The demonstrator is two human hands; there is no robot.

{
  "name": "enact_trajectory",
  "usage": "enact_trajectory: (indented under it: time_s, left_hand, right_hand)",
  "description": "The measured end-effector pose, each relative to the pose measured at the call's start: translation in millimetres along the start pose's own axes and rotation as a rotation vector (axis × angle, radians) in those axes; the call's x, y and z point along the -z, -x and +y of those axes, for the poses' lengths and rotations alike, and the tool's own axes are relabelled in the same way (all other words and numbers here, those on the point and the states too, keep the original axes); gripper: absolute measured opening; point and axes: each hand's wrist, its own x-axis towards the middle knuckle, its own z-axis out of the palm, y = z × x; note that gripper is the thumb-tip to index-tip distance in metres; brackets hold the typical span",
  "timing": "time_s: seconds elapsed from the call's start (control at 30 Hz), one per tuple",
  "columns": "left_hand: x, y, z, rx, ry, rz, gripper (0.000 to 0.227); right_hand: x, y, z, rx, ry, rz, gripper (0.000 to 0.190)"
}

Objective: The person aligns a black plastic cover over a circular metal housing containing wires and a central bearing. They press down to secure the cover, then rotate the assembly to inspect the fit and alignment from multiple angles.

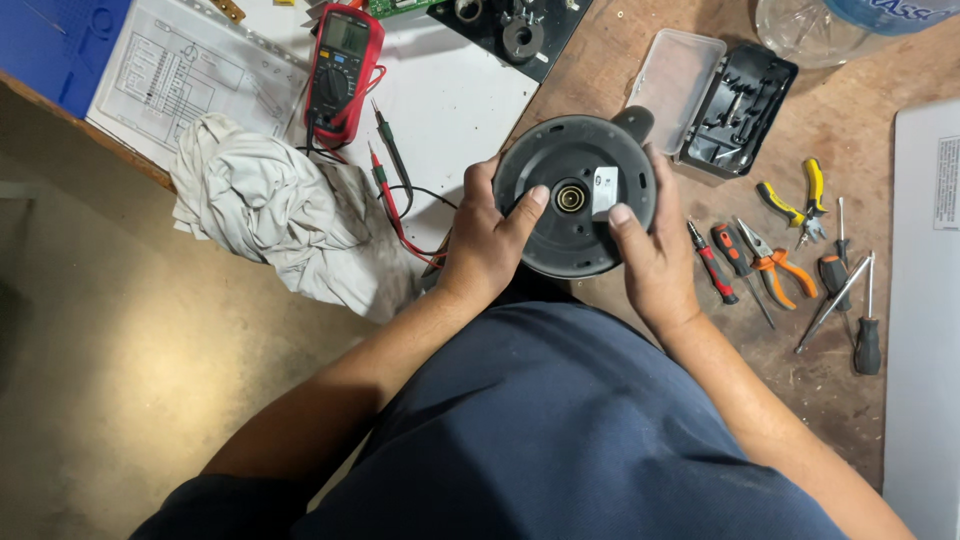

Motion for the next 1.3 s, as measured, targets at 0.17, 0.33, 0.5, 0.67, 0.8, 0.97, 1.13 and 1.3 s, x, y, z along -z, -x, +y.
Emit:
enact_trajectory:
  time_s: [0.17, 0.33, 0.5, 0.67, 0.8, 0.97, 1.13, 1.3]
  left_hand:
    - [-9, -21, -39, 0.026, 0.005, 0.035, 0.063]
    - [-6, -8, -9, -0.079, 0.099, -0.037, 0.075]
    - [-3, -1, -3, -0.065, 0.180, -0.121, 0.081]
    - [2, 3, -9, -0.082, 0.214, -0.167, 0.085]
    - [6, 6, -7, -0.079, 0.200, -0.208, 0.086]
    - [3, 8, -10, -0.058, 0.178, -0.264, 0.090]
    - [5, 10, -8, -0.014, 0.134, -0.311, 0.082]
    - [2, 19, 5, -0.017, 0.035, -0.311, 0.087]
  right_hand:
    - [1, -7, 18, -0.014, -0.083, 0.011, 0.085]
    - [-15, -13, 33, 0.094, -0.243, 0.044, 0.082]
    - [-23, -15, 57, 0.045, -0.472, 0.355, 0.045]
    - [-22, -10, 20, 0.046, -0.406, 0.304, 0.056]
    - [-11, -6, 34, 0.003, -0.400, 0.163, 0.064]
    - [1, -2, 38, -0.024, -0.397, 0.167, 0.060]
    - [4, 3, 41, -0.046, -0.384, 0.128, 0.060]
    - [-2, 13, 42, 0.023, -0.471, 0.363, 0.037]
